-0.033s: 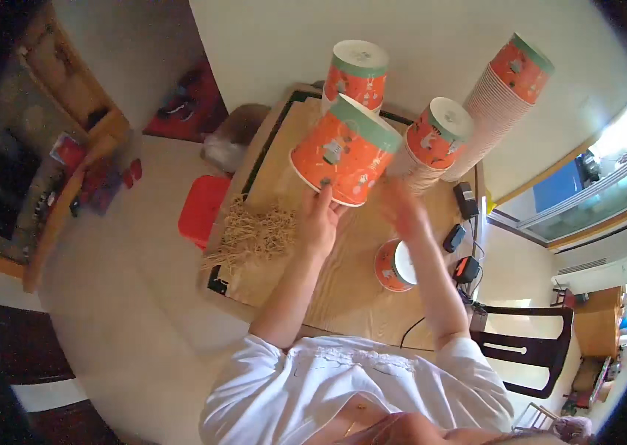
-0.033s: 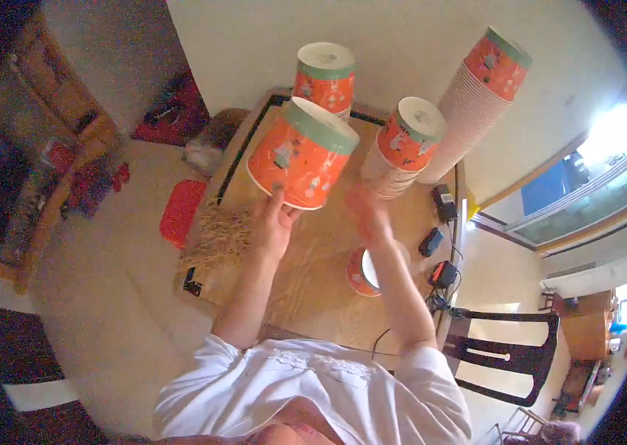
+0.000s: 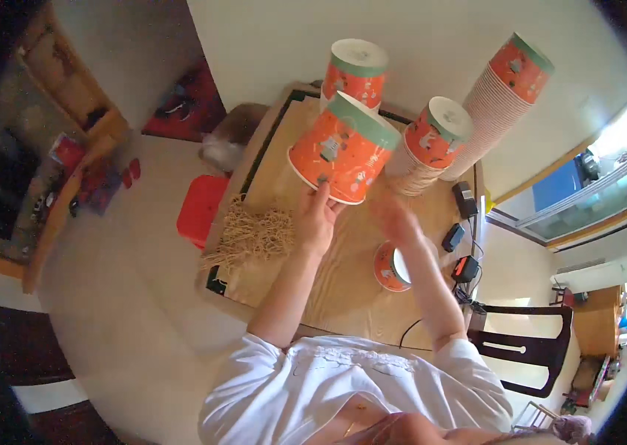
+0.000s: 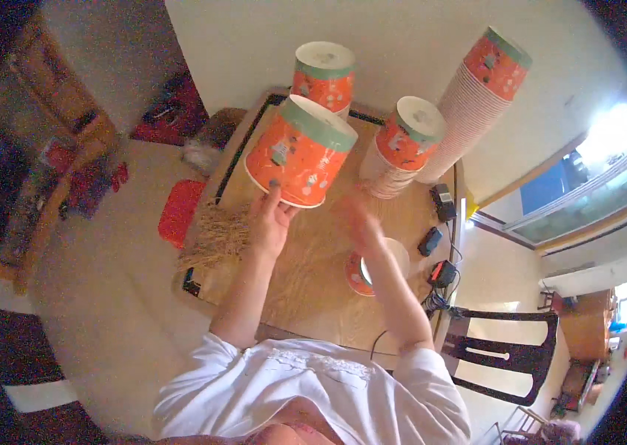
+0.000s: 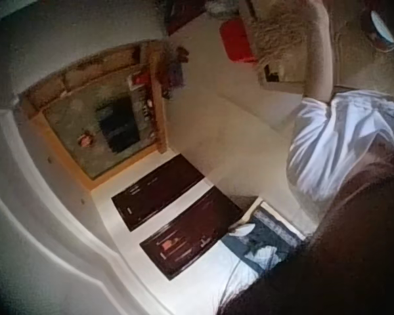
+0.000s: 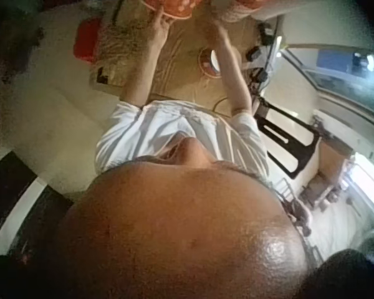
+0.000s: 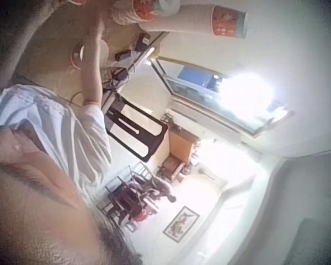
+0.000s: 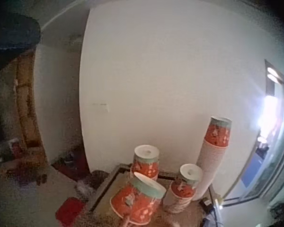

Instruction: Inspecting and stacking decorative paper cups on a table.

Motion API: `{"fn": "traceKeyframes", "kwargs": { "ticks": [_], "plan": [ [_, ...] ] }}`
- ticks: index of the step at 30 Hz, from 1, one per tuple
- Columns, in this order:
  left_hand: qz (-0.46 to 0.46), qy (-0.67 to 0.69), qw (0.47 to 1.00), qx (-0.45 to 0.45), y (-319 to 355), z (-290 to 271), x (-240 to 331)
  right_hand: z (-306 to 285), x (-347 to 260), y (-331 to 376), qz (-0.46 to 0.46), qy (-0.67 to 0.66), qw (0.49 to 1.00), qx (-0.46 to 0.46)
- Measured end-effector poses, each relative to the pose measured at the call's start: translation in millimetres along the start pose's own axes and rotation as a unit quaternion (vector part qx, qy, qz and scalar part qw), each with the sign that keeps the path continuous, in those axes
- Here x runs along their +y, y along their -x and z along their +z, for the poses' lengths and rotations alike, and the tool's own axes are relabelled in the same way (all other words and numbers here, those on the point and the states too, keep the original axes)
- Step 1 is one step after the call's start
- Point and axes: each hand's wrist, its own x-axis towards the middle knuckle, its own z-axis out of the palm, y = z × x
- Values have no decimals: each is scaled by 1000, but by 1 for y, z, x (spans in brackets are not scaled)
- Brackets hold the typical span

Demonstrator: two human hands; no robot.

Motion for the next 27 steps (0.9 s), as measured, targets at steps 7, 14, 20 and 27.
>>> {"fn": "traceKeyframes", "kwargs": {
  "ticks": [7, 14, 20, 27],
  "plan": [
    [-42, 38, 998, -33, 1, -9, 19, 27, 22, 8, 183, -210, 956, -92],
    [-64, 35, 997, -4, 21, -23, 19, 21, 9, 12, 141, -245, 954, -99],
    [-56, -29, 998, -24, 37, -26, 16, 15, -6, 12, 62, -99, 993, -5],
    [12, -254, 967, -3, 47, -25, -3, 15, -35, 1, 45, -35, 998, 36]
  ]
}}
